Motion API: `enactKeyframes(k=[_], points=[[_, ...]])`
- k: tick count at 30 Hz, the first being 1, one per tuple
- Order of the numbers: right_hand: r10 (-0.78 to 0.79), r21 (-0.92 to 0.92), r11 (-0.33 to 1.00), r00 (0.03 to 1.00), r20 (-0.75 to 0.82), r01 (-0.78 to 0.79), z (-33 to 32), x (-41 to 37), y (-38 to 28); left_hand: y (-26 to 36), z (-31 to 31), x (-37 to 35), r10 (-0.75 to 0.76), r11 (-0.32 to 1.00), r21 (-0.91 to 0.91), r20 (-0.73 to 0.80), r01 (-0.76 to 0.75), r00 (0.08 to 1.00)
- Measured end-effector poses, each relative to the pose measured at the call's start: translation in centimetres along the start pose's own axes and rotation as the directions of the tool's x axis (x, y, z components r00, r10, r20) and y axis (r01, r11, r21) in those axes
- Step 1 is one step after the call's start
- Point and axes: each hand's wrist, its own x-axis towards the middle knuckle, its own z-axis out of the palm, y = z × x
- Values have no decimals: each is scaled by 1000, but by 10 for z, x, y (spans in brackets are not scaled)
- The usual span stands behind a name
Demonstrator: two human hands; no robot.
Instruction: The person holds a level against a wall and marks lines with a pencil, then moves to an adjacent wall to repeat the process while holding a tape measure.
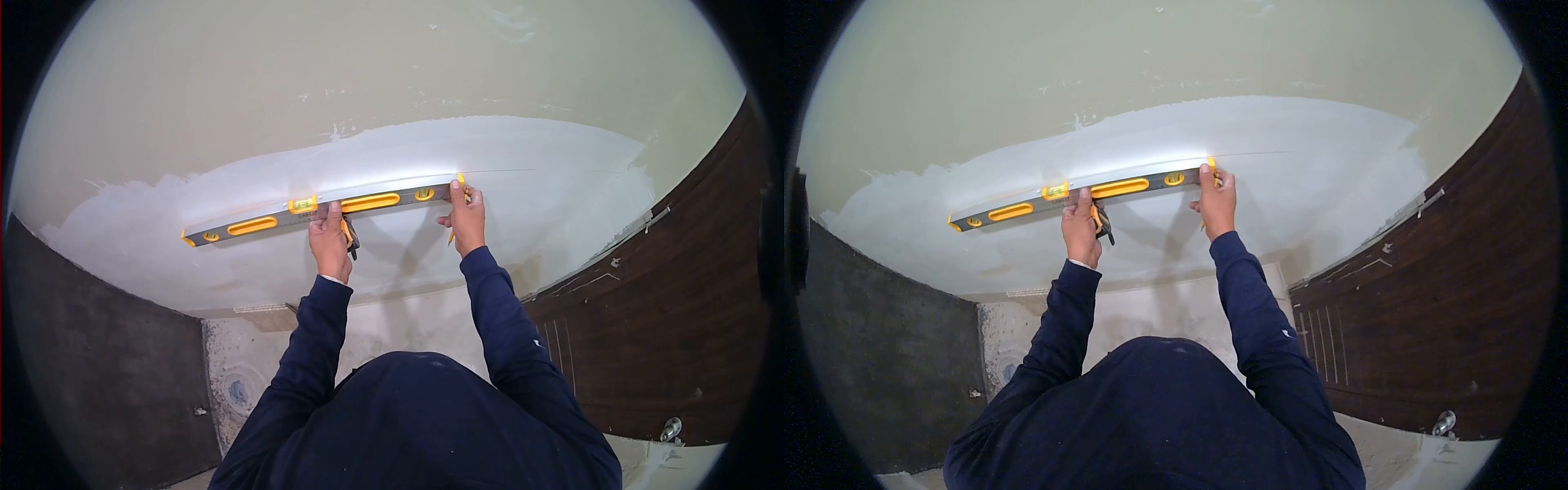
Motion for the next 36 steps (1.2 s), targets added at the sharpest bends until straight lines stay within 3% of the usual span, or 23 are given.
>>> enactKeyframes(k=[27, 36], points=[[-24, 19, 1000, 1000, -7, 24, 0, 4, 1, -2, 0, 1, -9, 1000, -26, -33, 9, 999], [-39, -12, 999, 999, 2, 39, 1, 3, 2, -10, 2, 4, 101, 985, -146, 33, -95, 994]])
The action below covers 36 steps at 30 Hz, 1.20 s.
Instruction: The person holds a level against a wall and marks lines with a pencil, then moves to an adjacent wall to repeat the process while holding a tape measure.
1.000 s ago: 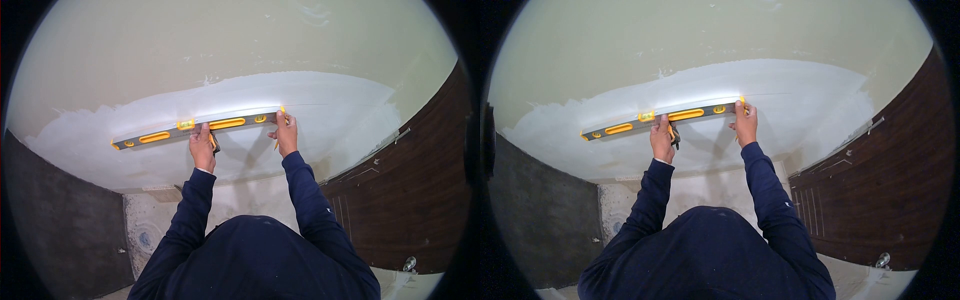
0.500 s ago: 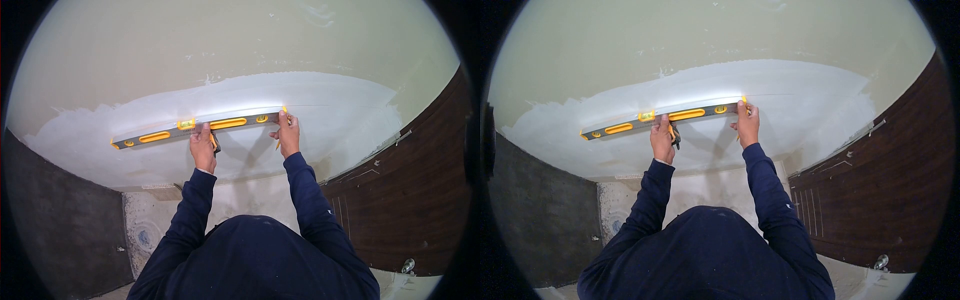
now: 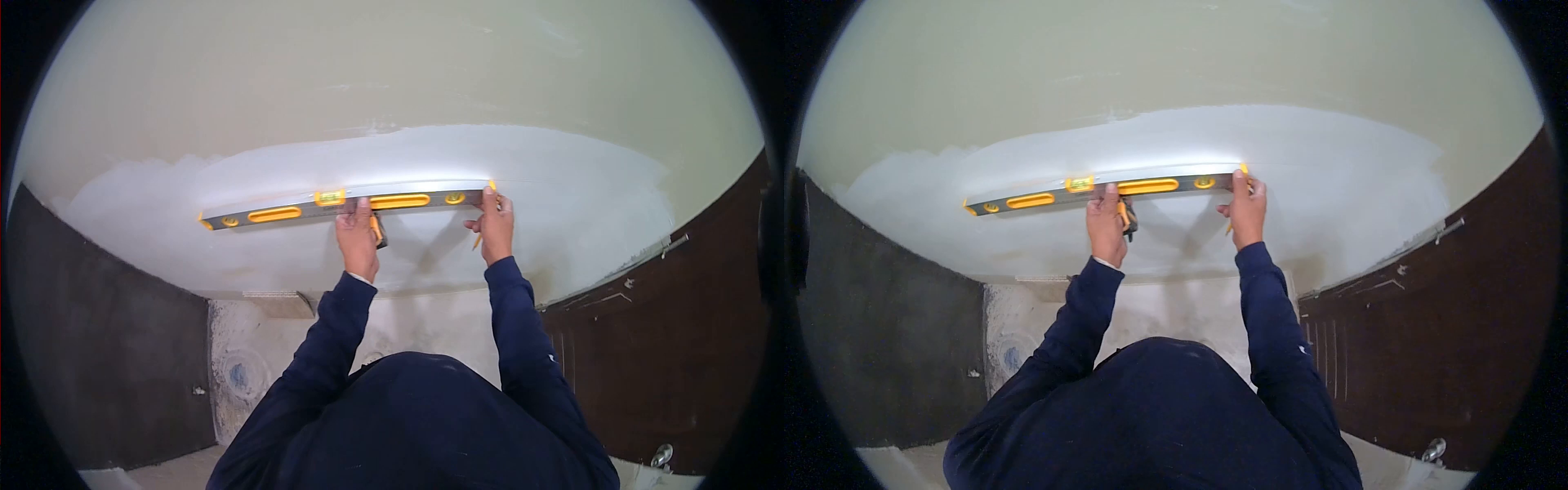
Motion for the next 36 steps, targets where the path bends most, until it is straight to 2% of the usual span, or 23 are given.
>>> enactKeyframes(k=[1, 3, 4, 6, 10, 12, 13, 15, 19, 24, 34, 36], points=[[3, 2, 1000, 1000, 21, -3, -1, 0, 0, 0, 2, -1, 14, 1000, 4, -16, -14, 1000], [11, 25, 1000, 1000, -8, -11, 0, -1, 0, 2, 4, -3, -100, 993, 47, -120, 106, 988], [16, 27, 999, 1000, 22, -16, 0, 0, 0, 1, 3, -3, -80, 995, 50, -142, 88, 987], [15, 44, 999, 1000, 4, -15, 0, 0, 1, -1, 3, -3, -27, 999, 37, -69, 30, 997], [9, 23, 1000, 1000, 10, -9, 1, -1, -1, 0, 8, -3, 14, 997, 74, -166, -1, 986], [8, 20, 1000, 1000, 17, -9, 1, -2, -1, 4, 12, -7, -82, 994, 61, -200, 96, 976], [7, 20, 1000, 1000, 8, -7, 2, -3, -4, 7, 12, -8, -76, 994, 57, -208, 90, 975], [3, 3, 1000, 1000, 10, -3, 3, -5, -5, 11, 13, -9, -152, 988, 6, -179, 156, 972], [0, 21, 1000, 1000, 27, 0, 1, -1, -2, 15, 13, -10, -148, 987, 42, -150, 156, 978], [2, 18, 1000, 1000, 23, -3, 1, -1, -2, 14, 17, -10, -76, 996, 29, -165, 82, 983], [1, 13, 1000, 1000, 10, -1, 2, -3, -3, 14, 14, -8, -145, 978, 122, -176, 168, 974], [3, 7, 1000, 1000, 7, -3, 2, -4, -4, 7, 18, -5, -21, 987, 156, -143, 43, 990]])
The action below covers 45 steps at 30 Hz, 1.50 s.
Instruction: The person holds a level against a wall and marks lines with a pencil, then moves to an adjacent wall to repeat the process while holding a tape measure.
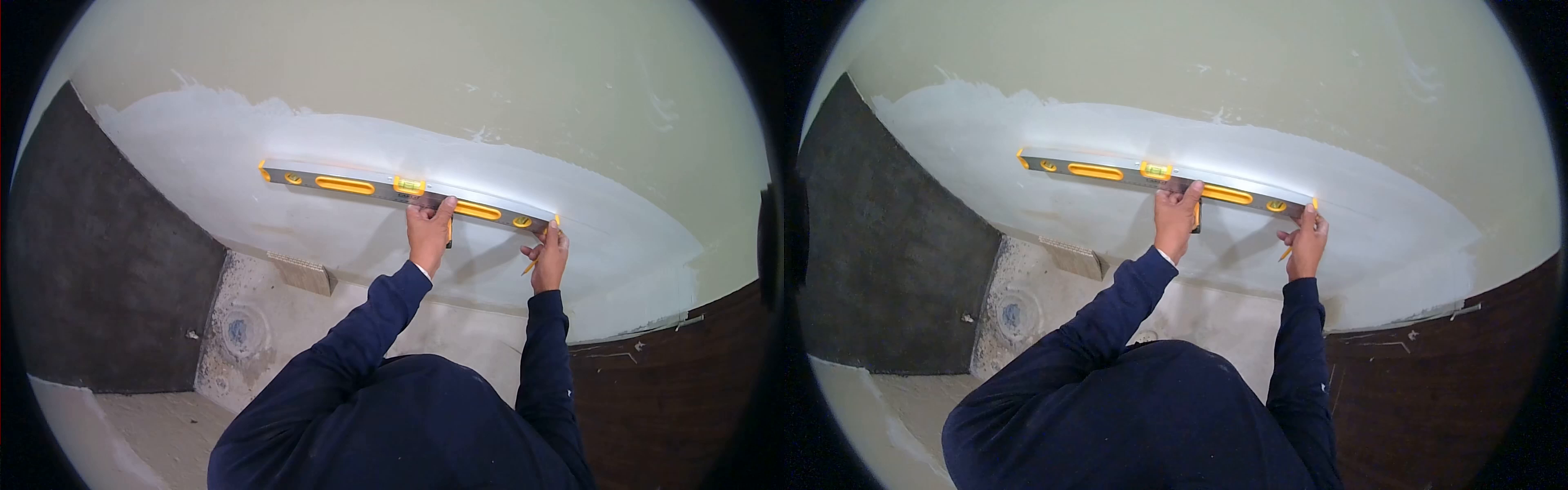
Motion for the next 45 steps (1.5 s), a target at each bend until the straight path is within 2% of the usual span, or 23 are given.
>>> enactKeyframes(k=[4, 7, 9, 13, 20, 22, 24, 26, 27, 29, 30, 32, 34, 36, 38, 42, 44, 45], points=[[3, -3, 1000, 1000, 6, -3, -1, 1, 1, -16, -3, 10, 91, 996, -2, 54, -91, 994], [-4, -17, 1000, 1000, 9, 4, -1, 0, 1, -20, -1, 9, 77, 996, 40, 37, -78, 996], [-10, -27, 1000, 1000, 11, 10, 0, -1, 0, -20, 5, 6, 82, 991, 109, -94, -71, 992], [-11, -24, 1000, 1000, 5, 11, -1, 0, 1, -18, 3, 6, 48, 990, 133, -77, -38, 996], [-12, -78, 997, 1000, -8, 12, -1, -6, -6, -15, 4, 5, 95, 993, 77, -45, -91, 994], [-10, -63, 998, 1000, -16, 9, -20, -3, 11, -16, 4, 5, 84, 995, 61, -19, -83, 996], [-21, -51, 999, 999, -42, 19, -41, -7, 11, -17, 6, 8, 185, 978, -99, 18, -183, 983], [56, 271, 962, 997, -51, -40, -34, -34, -9, -10, 8, 4, 163, 984, -83, 28, -160, 986], [52, 270, 962, 996, -73, -30, -28, -43, -17, -7, 7, 3, 153, 987, -51, 11, -152, 988], [-189, 297, 939, 981, 34, 171, -8, -60, -31, -9, 3, 4, 86, 996, -36, 28, -85, 996], [-188, 300, 938, 982, 15, 175, 1, -69, -38, -10, 2, 5, 35, 999, -20, 24, -34, 999], [-298, 34, 955, 952, 78, 296, 22, -81, -49, -18, -1, 9, 43, 999, -12, 25, -43, 999], [-322, 35, 947, 940, 113, 321, 40, -83, -44, -20, -1, 9, 53, 999, -6, 20, -53, 998], [-347, 35, 937, 924, 158, 346, 59, -85, -45, -17, 1, 8, 135, 991, -5, 28, -135, 990], [-272, 5, 961, 939, 209, 277, 77, -91, -53, -21, 0, 10, 118, 993, -16, 36, -118, 992], [-340, 95, 940, 880, 332, 328, 99, -84, -41, -18, -1, 7, 78, 996, -55, 37, -76, 996], [-435, -110, 854, 814, 386, 509, 107, -83, -38, -17, -1, 4, 46, 998, -53, 29, -44, 999], [-436, -108, 854, 813, 387, 509, 112, -82, -37, -18, -2, 5, 12, 999, -52, 23, -11, 1000]])
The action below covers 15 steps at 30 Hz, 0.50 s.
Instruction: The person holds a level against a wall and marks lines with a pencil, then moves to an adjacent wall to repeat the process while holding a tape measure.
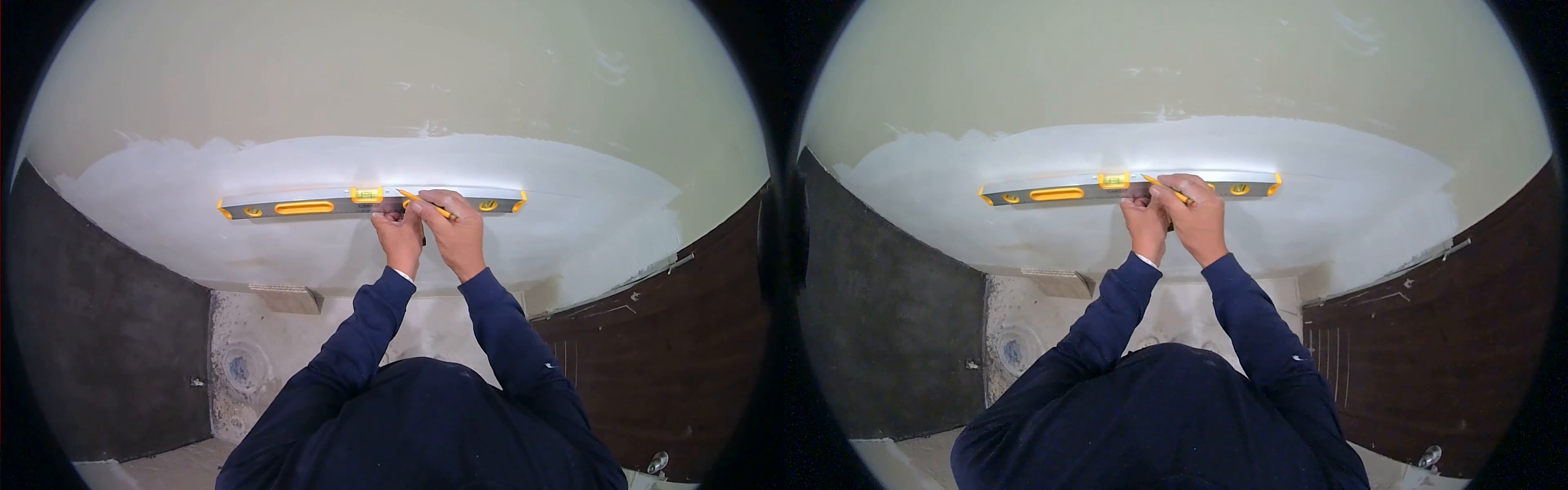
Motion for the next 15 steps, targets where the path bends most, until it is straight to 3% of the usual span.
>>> enactKeyframes(k=[2, 6, 7, 9, 12, 15], points=[[-33, -65, 997, 998, 60, 37, 8, 4, 1, -8, -4, 5, 42, 997, 59, -4, -42, 999], [1, -16, 1000, 998, 63, 0, 16, 9, 3, -13, -5, 9, 95, 963, 258, -70, -74, 993], [-31, -108, 993, 996, 78, 39, 14, 11, 1, -10, -3, 7, 90, 964, 256, -62, -71, 994], [-59, -211, 975, 995, 83, 75, 5, 12, 2, -3, -2, 3, 16, 999, -42, 23, -15, 1000], [-113, -285, 951, 992, 48, 123, -20, 9, 14, 3, 7, 1, 104, 994, -29, 13, -104, 994], [-63, -265, 964, 993, -100, 34, -67, 4, 36, 5, 7, -1, 93, 996, -11, -2, -93, 996]])
